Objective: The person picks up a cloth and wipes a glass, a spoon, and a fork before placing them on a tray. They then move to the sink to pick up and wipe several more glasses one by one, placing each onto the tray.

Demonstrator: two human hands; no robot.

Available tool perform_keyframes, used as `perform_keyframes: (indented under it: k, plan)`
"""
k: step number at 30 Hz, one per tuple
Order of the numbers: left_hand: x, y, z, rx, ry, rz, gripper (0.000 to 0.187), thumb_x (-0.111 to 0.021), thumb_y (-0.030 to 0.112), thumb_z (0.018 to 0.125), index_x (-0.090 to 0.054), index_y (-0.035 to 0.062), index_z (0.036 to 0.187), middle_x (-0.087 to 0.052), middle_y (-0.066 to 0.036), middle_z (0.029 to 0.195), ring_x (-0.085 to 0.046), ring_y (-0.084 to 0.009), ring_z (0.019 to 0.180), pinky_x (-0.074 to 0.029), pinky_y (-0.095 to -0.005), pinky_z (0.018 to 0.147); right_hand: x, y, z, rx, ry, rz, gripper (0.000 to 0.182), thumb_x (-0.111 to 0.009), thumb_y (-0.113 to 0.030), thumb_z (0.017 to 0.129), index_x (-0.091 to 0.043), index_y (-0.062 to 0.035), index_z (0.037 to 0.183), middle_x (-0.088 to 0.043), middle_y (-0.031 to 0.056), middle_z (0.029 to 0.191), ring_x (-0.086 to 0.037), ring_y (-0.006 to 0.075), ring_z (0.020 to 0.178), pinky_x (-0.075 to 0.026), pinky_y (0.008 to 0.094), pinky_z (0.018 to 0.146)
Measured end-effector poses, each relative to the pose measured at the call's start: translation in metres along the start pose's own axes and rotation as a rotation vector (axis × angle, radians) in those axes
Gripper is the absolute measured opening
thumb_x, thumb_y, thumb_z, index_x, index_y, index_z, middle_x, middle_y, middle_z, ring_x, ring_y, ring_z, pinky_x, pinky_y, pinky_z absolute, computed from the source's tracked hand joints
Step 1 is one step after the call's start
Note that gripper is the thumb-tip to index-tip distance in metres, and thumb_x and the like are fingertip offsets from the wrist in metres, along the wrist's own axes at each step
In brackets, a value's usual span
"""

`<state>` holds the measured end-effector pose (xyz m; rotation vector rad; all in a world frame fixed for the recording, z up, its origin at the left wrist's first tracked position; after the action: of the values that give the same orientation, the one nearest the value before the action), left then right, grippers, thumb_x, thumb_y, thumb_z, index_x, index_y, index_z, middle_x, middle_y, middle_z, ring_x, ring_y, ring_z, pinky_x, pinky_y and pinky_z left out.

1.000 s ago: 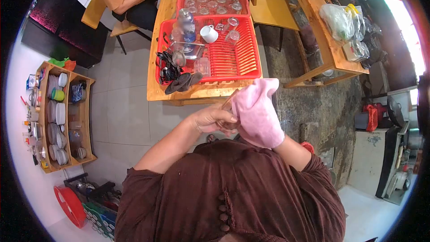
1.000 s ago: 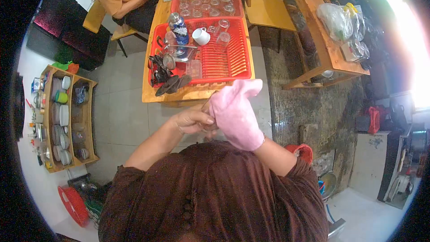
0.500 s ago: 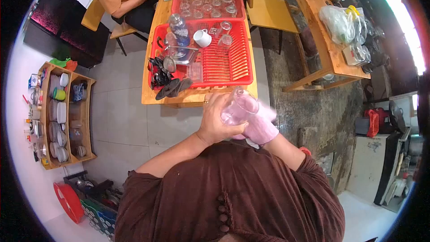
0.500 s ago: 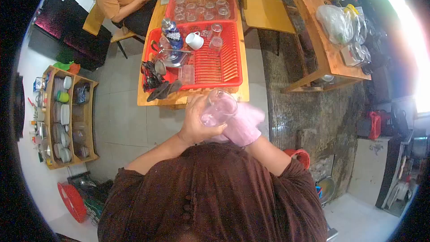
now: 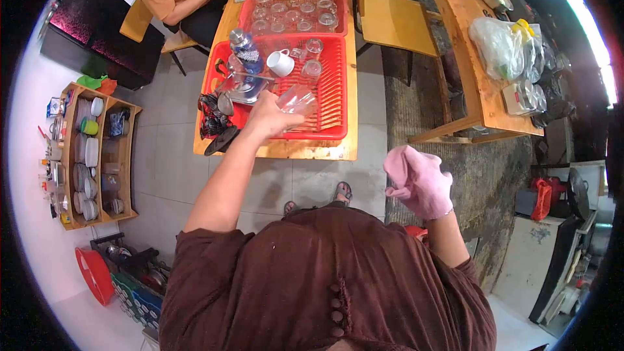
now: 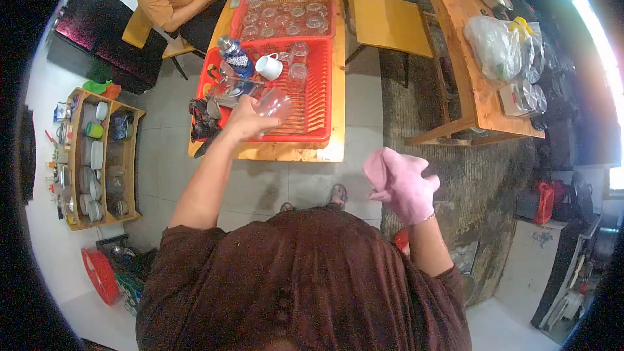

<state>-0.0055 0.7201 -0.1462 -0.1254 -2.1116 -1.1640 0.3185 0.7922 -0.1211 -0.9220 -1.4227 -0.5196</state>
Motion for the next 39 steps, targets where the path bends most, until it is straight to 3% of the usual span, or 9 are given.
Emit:
perform_keyframes:
  k: [3,12,21,27,30,32,34,36,39]
  plan:
    - [-0.017,-0.015,0.042,0.039,0.014,0.275,0.073,-0.08,0.036,0.051,-0.054,-0.0076,0.104,-0.063,-0.02,0.095,-0.064,-0.0258,0.076,-0.053,-0.0356,0.067,-0.03,0.039,-0.005,-0.509,-0.188,1.327,0.02,-0.048,-0.021,0.09,-0.053,-0.0043,0.079,-0.05,0.0034,0.074,-0.047,0.0117,0.06,-0.036,0.0268,0.04]
    - [-0.073,-0.01,0.079,0.124,-0.001,0.666,0.072,-0.077,0.039,0.058,-0.049,0.0015,0.112,-0.061,-0.019,0.107,-0.06,-0.0301,0.101,-0.049,-0.0401,0.085,-0.059,0.091,-0.014,0.008,-0.161,0.667,0.02,-0.048,-0.022,0.088,-0.047,-0.0025,0.083,-0.05,0.0073,0.069,-0.048,0.0136,0.065,-0.042,0.031,0.058]
    - [-0.106,-0.021,0.106,-0.012,0.095,0.698,0.056,-0.074,0.034,0.066,-0.05,0.002,0.105,-0.058,-0.021,0.101,-0.059,-0.0336,0.095,-0.049,-0.041,0.084,-0.098,0.105,-0.051,-0.993,-0.189,1.631,0.017,-0.049,-0.022,0.09,-0.046,-0.0067,0.083,-0.043,0.0012,0.072,-0.04,0.0107,0.051,-0.033,0.0242,0.037]
    - [-0.102,-0.011,0.095,-0.045,0.067,0.585,0.073,-0.084,0.023,0.058,-0.041,-0.0003,0.112,-0.052,-0.024,0.109,-0.053,-0.039,0.104,-0.046,-0.043,0.089,-0.104,0.105,-0.045,-0.345,-0.216,0.912,0.018,-0.06,-0.019,0.082,-0.047,-0.009,0.089,-0.052,0.0033,0.081,-0.052,0.0168,0.069,-0.045,0.036,0.055]
    - [-0.099,-0.019,0.098,-0.056,0.049,0.481,0.073,-0.084,0.019,0.057,-0.04,-0.001,0.113,-0.051,-0.025,0.111,-0.052,-0.0403,0.105,-0.045,-0.0433,0.09,-0.128,0.089,-0.08,-1.153,-0.068,1.807,0.023,-0.051,-0.026,0.092,-0.055,-0.005,0.084,-0.048,0.0013,0.067,-0.044,0.0128,0.047,-0.039,0.0278,0.039]
    - [-0.091,-0.012,0.096,-0.114,0.003,0.541,0.065,-0.079,0.025,0.063,-0.043,-0.0023,0.11,-0.053,-0.028,0.11,-0.054,-0.0408,0.104,-0.047,-0.0445,0.088,-0.148,0.101,-0.066,-0.507,-0.132,1.281,0.045,-0.075,-0.011,0.061,-0.046,-0.0081,0.096,-0.057,0.0077,0.088,-0.056,0.0267,0.091,-0.032,0.0447,0.096]
    - [-0.092,-0.008,0.101,-0.12,-0.08,0.657,0.059,-0.074,0.032,0.067,-0.048,-0.0033,0.107,-0.057,-0.028,0.106,-0.057,-0.0393,0.1,-0.048,-0.0462,0.084,-0.139,0.064,-0.081,-1.078,-0.171,1.916,0.034,-0.064,-0.009,0.078,-0.05,-0.0081,0.11,-0.06,0.0083,0.105,-0.056,0.0275,0.099,-0.031,0.042,0.099]
    - [-0.083,0.02,0.09,-0.175,-0.111,0.759,0.057,-0.071,0.039,0.069,-0.053,-0.0012,0.105,-0.061,-0.025,0.102,-0.059,-0.0376,0.098,-0.049,-0.047,0.082,-0.074,0.044,-0.066,-0.255,-0.017,0.728,0.026,-0.05,-0.017,0.091,-0.052,-0.0071,0.115,-0.061,0.0061,0.107,-0.057,0.0234,0.097,-0.025,0.0416,0.104]
    - [-0.069,0.071,0.067,-0.49,-0.071,0.602,0.057,-0.076,0.033,0.064,-0.054,0.0034,0.108,-0.062,-0.022,0.102,-0.06,-0.0358,0.098,-0.048,-0.0452,0.082,-0.122,0.049,-0.096,-0.938,0.073,1.723,0.036,-0.038,-0.03,0.097,-0.056,-0.0043,0.113,-0.063,0.0017,0.103,-0.057,0.0136,0.094,-0.018,0.0403,0.108]
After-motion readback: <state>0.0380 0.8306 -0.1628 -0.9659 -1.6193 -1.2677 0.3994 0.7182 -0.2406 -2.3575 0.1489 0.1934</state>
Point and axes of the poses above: each hand's wrist, its own z-axis towards the middle knuckle, its own x-axis out of the back of the hand, y = z × x, the point moved 10 cm from there along z, towards the middle knuckle
